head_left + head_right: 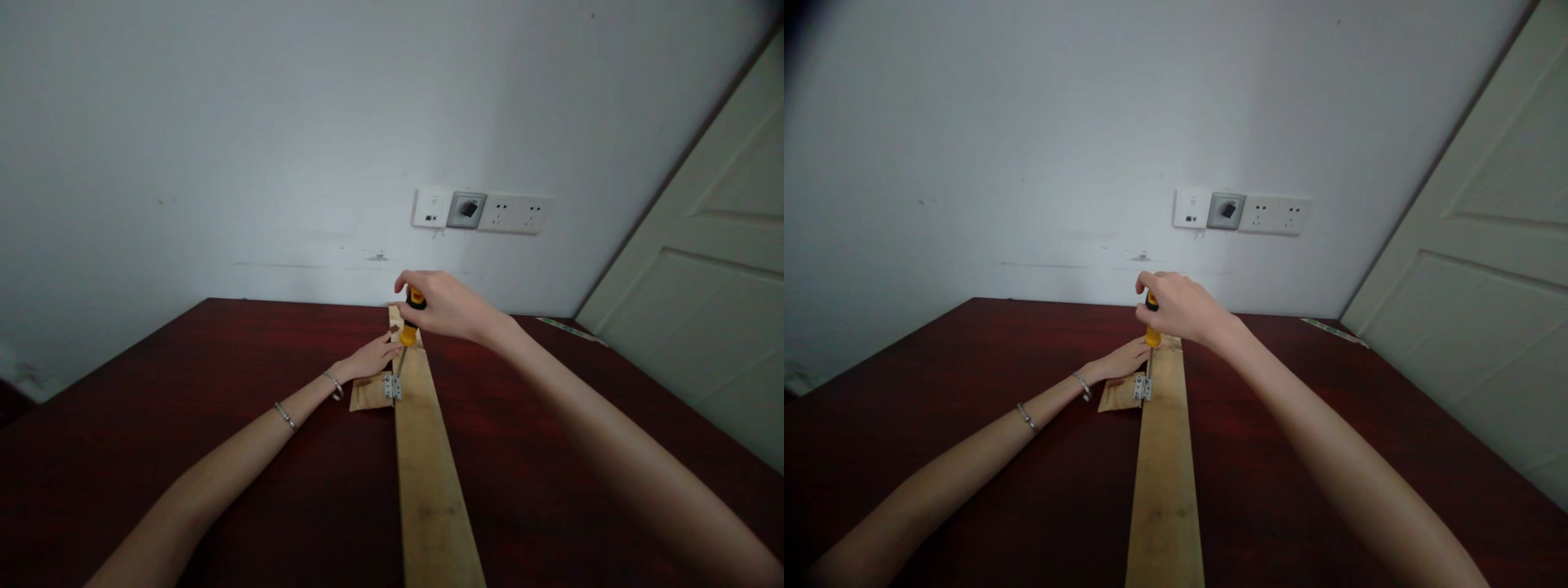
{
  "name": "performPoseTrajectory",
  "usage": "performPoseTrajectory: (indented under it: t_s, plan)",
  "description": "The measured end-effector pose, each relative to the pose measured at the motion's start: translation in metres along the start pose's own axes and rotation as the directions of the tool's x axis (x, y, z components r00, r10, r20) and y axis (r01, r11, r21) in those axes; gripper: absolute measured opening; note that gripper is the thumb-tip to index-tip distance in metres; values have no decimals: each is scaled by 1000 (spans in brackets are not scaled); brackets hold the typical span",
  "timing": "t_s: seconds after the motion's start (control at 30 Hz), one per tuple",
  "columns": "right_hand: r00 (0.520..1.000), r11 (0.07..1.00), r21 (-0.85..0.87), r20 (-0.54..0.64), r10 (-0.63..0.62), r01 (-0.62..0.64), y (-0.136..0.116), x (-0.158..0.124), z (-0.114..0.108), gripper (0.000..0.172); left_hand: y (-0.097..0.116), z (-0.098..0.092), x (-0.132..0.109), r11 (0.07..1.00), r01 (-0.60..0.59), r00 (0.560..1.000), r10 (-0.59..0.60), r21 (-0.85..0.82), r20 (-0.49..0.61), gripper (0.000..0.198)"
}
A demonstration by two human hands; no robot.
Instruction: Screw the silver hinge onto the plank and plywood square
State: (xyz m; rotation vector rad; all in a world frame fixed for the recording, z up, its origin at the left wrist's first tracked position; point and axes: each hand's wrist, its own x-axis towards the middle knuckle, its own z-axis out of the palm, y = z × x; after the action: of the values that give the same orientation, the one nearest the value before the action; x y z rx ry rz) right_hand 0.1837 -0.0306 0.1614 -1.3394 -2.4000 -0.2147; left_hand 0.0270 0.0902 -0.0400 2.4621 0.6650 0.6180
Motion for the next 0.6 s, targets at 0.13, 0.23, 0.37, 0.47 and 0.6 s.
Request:
performPoseTrajectory:
  t_s: [0.13, 0.23, 0.37, 0.47, 0.6]
  plan:
    - [1000, 1000, -13, 25, 2, -2, -1, -2, -1, 34, -1, 0, -1, 1000, -15, 1000, 15, 2, 8, 37]
    - [1000, 1000, -22, 17, 8, -7, 0, -2, 0, 31, -1, -1, -1, 1000, -15, 1000, 15, 11, 9, 38]
    - [1000, 1000, 3, 24, -7, 6, 0, -2, 1, 30, -1, 0, 0, 1000, -27, 1000, 27, 11, 0, 39]
    - [1000, 1000, -4, 26, -1, 1, -1, -2, 1, 38, -3, 0, 0, 999, -22, 1000, 22, 28, 11, 38]
    - [1000, 1000, -7, 22, 11, -11, 1, -2, 2, 39, -4, 1, 0, 999, 3, 1000, -3, 37, 4, 40]
